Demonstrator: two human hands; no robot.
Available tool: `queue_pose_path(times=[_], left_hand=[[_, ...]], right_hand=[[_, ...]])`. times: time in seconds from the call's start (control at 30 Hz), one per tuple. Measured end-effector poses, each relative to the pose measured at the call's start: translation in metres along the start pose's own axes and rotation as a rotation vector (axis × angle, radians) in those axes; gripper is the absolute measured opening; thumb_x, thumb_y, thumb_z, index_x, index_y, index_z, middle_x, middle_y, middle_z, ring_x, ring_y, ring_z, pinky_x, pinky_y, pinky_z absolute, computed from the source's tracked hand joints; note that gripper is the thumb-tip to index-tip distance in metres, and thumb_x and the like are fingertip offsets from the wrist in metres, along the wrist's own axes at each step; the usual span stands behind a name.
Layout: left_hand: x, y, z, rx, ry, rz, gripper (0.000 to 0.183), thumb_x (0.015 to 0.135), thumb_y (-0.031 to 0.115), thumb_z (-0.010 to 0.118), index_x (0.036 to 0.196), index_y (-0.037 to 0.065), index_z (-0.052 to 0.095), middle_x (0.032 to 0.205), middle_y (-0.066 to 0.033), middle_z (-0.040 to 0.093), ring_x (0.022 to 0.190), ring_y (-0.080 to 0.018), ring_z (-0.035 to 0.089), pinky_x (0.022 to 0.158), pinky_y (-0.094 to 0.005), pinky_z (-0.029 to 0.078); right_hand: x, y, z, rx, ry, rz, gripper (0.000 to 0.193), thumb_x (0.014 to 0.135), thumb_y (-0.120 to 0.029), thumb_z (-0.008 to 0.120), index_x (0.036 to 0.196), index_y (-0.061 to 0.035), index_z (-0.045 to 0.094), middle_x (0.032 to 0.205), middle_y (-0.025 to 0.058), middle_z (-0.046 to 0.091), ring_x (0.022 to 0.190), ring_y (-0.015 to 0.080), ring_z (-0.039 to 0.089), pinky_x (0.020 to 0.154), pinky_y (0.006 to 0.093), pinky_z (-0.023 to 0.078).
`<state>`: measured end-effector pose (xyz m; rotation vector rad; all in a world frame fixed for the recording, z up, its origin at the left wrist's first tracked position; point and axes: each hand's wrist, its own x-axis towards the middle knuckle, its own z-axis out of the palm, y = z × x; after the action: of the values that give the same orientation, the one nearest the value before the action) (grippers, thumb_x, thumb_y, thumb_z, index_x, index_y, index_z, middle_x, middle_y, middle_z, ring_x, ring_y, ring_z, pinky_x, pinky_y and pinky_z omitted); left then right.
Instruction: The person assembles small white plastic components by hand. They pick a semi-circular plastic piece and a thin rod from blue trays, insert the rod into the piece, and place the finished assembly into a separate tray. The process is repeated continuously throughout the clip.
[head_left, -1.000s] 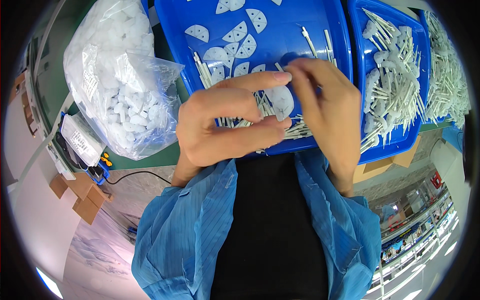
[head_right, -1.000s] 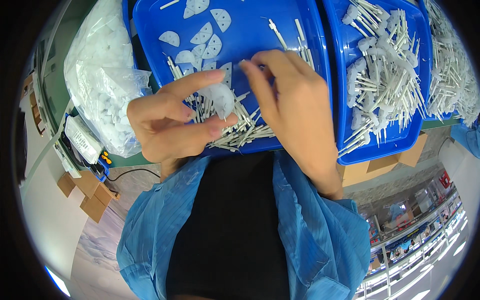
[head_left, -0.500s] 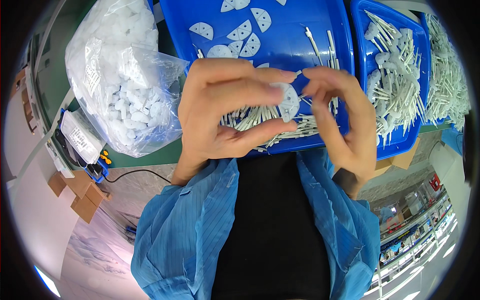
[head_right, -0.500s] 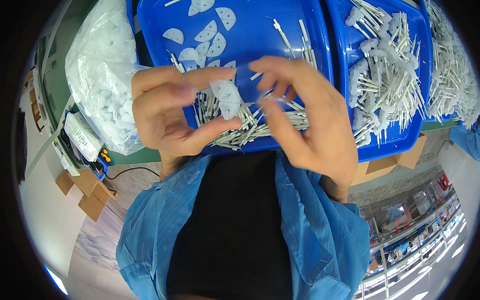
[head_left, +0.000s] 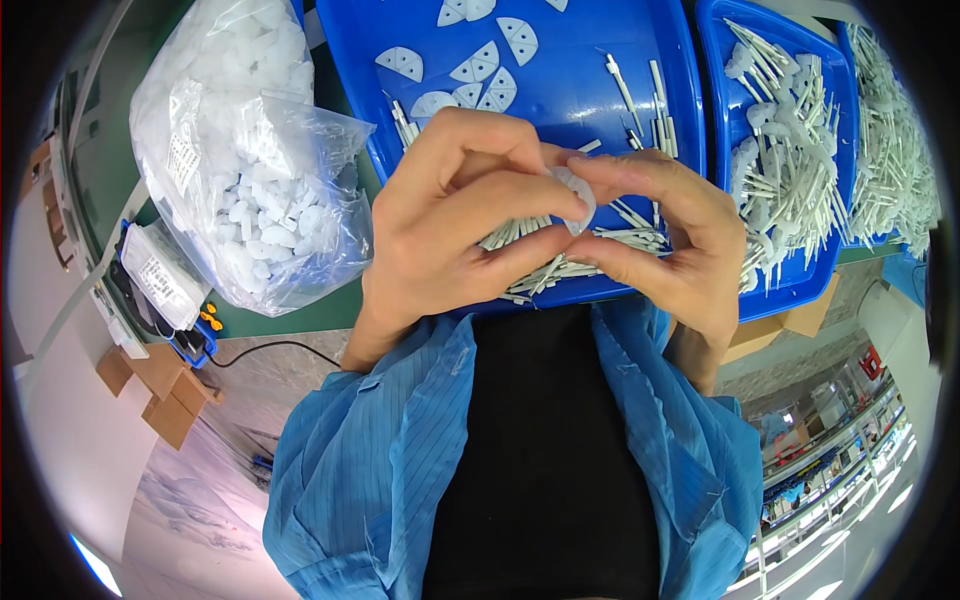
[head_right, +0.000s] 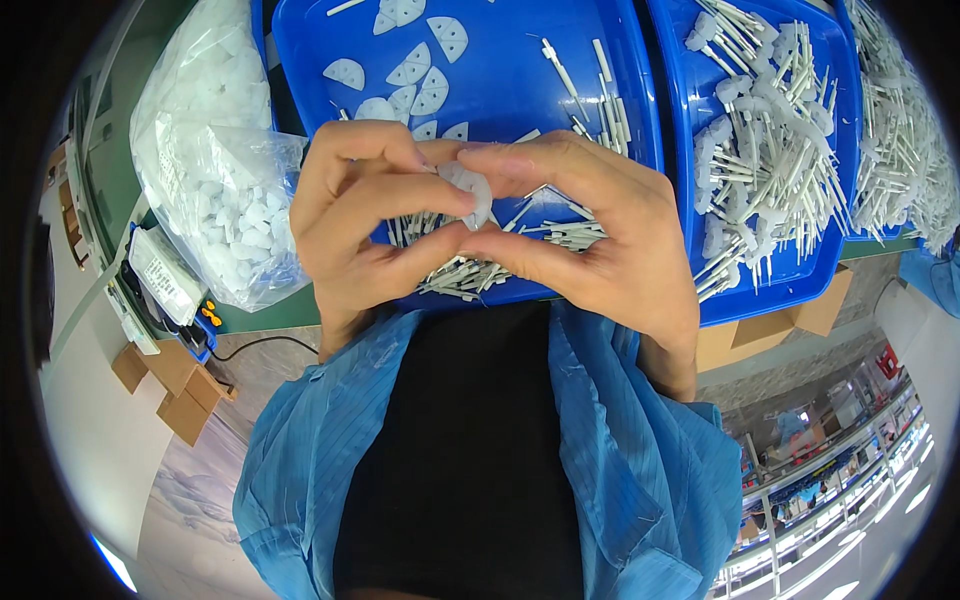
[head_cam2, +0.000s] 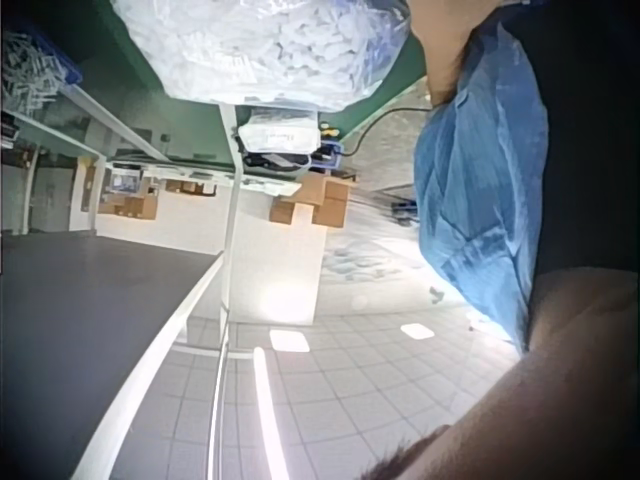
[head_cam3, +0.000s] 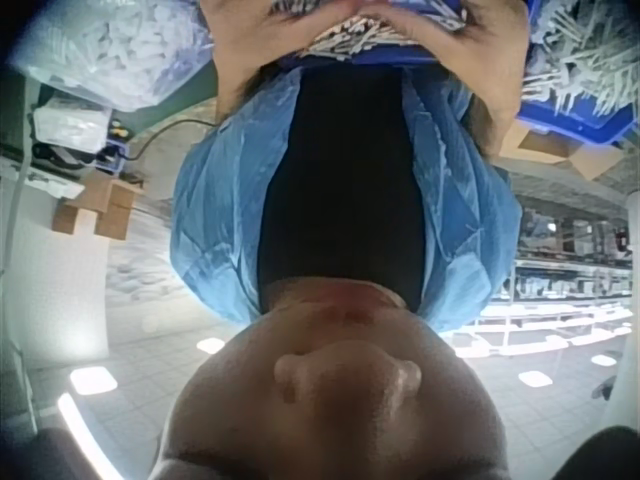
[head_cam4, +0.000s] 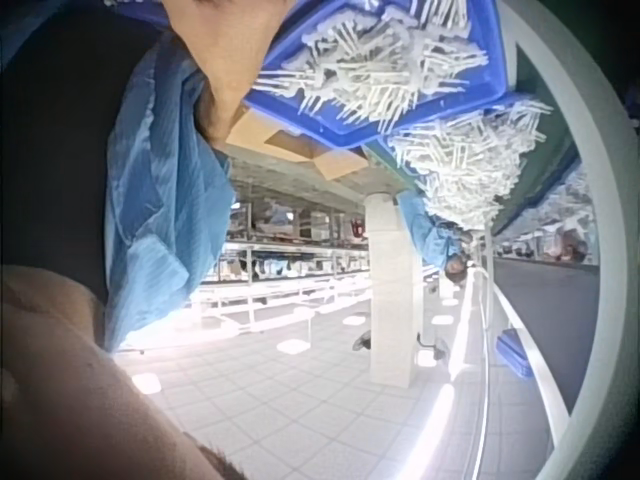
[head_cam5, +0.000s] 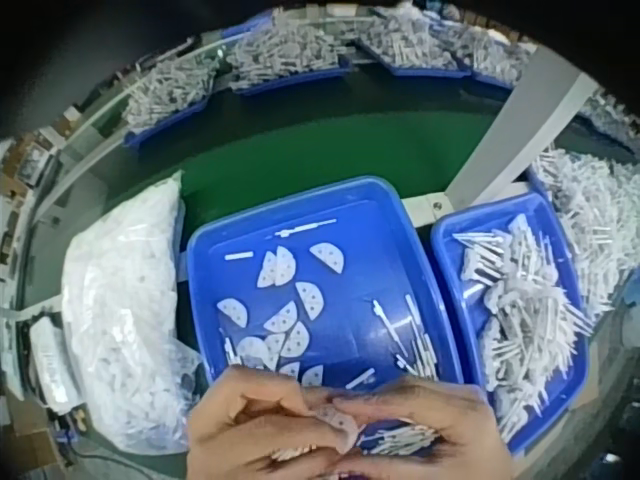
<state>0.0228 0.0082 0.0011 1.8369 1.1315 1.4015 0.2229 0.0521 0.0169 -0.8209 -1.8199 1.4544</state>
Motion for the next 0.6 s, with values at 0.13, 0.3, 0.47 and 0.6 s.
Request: queue_pose_path(times=[0.13, 0.3, 0.47, 0.6], left_hand=[[0.001, 0.004, -0.005, -0.066, 0.023, -0.074, 0.028, 0.062, -0.004, 0.086, 0.086, 0.001, 0.074, 0.100, -0.0099, 0.055, 0.087, -0.0226, 0.071, 0.073, -0.0295, 0.061], [-0.003, -0.003, 0.000, -0.110, 0.086, 0.023, 0.027, 0.062, 0.002, 0.089, 0.085, 0.002, 0.075, 0.097, -0.0088, 0.056, 0.089, -0.0256, 0.071, 0.074, -0.0317, 0.062], [-0.006, -0.004, 0.000, 0.026, 0.041, 0.185, 0.031, 0.057, 0.005, 0.093, 0.080, 0.004, 0.071, 0.096, -0.0083, 0.047, 0.095, -0.0341, 0.071, 0.078, -0.0319, 0.062], [-0.007, 0.002, 0.002, 0.027, 0.174, 0.094, 0.033, 0.057, 0.006, 0.093, 0.080, 0.005, 0.069, 0.098, -0.0085, 0.045, 0.092, -0.0352, 0.072, 0.076, -0.0295, 0.062]], right_hand=[[0.000, 0.007, -0.004, 0.108, -0.033, 0.025, 0.039, 0.074, -0.004, 0.082, 0.111, -0.0009, 0.069, 0.099, 0.0118, 0.073, 0.087, 0.0190, 0.071, 0.077, 0.0300, 0.056], [-0.003, 0.012, -0.003, 0.231, -0.020, 0.037, 0.033, 0.078, 0.001, 0.078, 0.110, 0.0014, 0.068, 0.097, 0.0113, 0.072, 0.086, 0.0162, 0.070, 0.076, 0.0282, 0.055], [0.003, 0.014, 0.009, 0.348, 0.067, -0.022, 0.029, 0.081, 0.003, 0.076, 0.108, 0.0029, 0.066, 0.095, 0.0105, 0.071, 0.082, 0.0138, 0.068, 0.074, 0.0263, 0.053], [0.002, 0.000, 0.015, 0.167, 0.142, -0.021, 0.027, 0.078, 0.004, 0.077, 0.103, 0.0024, 0.068, 0.090, 0.0109, 0.069, 0.077, 0.0155, 0.067, 0.068, 0.0263, 0.053]])
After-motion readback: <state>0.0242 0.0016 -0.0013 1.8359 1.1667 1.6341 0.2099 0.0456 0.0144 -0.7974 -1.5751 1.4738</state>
